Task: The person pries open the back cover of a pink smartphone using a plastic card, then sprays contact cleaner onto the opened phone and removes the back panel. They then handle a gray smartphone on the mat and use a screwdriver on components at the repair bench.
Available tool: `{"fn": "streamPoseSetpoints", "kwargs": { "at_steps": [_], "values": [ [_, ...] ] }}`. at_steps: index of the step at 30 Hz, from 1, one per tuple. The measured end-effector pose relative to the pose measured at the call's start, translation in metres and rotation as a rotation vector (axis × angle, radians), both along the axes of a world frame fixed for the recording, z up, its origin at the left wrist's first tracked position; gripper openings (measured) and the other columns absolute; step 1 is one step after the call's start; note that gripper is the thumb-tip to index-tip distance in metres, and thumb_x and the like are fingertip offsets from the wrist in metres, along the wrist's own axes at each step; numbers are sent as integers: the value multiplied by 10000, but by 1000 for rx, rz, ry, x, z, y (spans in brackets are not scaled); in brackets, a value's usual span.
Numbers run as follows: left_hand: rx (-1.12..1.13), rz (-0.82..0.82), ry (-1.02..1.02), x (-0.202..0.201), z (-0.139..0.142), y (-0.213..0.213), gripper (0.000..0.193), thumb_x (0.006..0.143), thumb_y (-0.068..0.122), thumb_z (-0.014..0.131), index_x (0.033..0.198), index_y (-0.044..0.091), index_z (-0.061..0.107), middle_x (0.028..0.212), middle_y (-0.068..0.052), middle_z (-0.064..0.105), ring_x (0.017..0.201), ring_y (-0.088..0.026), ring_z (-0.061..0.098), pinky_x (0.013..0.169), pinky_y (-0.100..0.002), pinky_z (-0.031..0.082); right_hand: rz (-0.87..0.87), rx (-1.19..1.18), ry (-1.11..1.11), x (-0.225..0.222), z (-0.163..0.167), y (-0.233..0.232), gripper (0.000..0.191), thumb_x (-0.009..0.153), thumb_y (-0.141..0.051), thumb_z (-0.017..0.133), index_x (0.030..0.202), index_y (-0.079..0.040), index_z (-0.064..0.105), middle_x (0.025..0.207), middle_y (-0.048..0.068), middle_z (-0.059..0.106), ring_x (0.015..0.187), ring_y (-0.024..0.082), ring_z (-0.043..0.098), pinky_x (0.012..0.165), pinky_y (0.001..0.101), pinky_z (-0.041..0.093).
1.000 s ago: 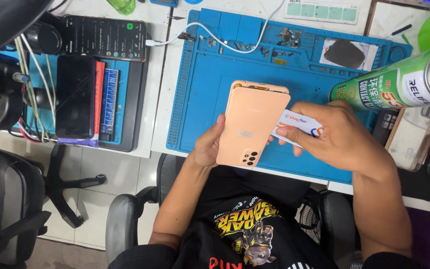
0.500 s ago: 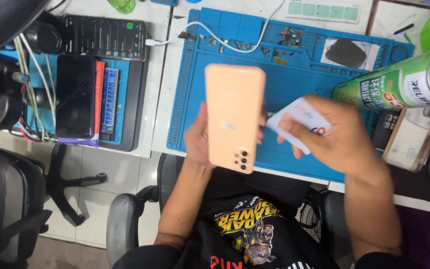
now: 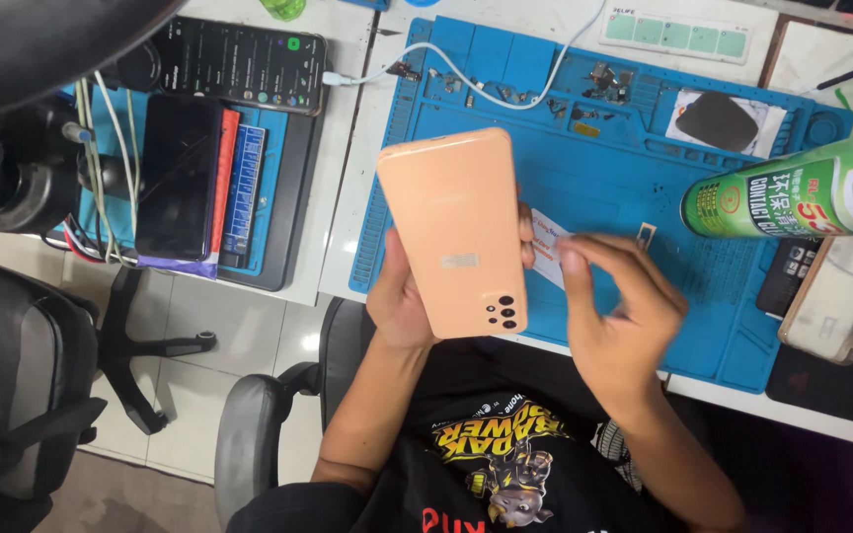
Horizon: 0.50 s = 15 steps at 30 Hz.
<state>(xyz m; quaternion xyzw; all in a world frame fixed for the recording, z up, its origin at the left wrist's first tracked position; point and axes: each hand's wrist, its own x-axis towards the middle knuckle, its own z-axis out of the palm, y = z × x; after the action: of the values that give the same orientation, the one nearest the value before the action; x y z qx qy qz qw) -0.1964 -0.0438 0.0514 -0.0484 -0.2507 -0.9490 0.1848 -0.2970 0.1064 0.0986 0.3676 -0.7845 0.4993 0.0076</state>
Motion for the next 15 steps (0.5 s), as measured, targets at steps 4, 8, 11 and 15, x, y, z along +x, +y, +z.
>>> {"fn": "streamPoseSetpoints", "kwargs": {
  "at_steps": [4, 8, 11, 15],
  "values": [
    [-23, 49, -63, 17, -16, 13, 815, 1090, 608, 274, 1592, -30, 343, 1475, -218, 542, 1299, -326, 583, 1113, -460, 487, 46, -233, -353, 26, 9, 2, 163, 994, 85, 703, 1157, 85, 697, 1130, 148, 737, 986, 167, 723, 898, 262, 580],
    [-53, 99, -202, 39, -43, 24, 814, 1104, 614, 259, 1585, -36, 351, 1516, -193, 511, 1412, -304, 520, 1220, -464, 407, 25, -294, -404, 34, -1, -5, 220, 948, 107, 716, 1165, 100, 685, 1148, 172, 719, 1033, 177, 719, 932, 286, 601],
    [-145, 154, -218, 56, -63, 30, 808, 1121, 619, 286, 1590, -35, 359, 1551, -179, 511, 1458, -295, 506, 1264, -471, 381, 42, -368, -396, 39, -10, -15, 194, 956, 116, 725, 1146, 96, 690, 1152, 173, 711, 1070, 188, 712, 946, 295, 611],
    [-166, 266, -302, 68, -75, 34, 801, 1080, 629, 311, 1606, 26, 285, 1578, -139, 454, 1477, -270, 452, 1263, -452, 354, 71, -303, -314, 44, -15, -28, 115, 987, 100, 746, 1097, 87, 713, 1060, 169, 726, 964, 170, 710, 842, 250, 584]
  ]
}}
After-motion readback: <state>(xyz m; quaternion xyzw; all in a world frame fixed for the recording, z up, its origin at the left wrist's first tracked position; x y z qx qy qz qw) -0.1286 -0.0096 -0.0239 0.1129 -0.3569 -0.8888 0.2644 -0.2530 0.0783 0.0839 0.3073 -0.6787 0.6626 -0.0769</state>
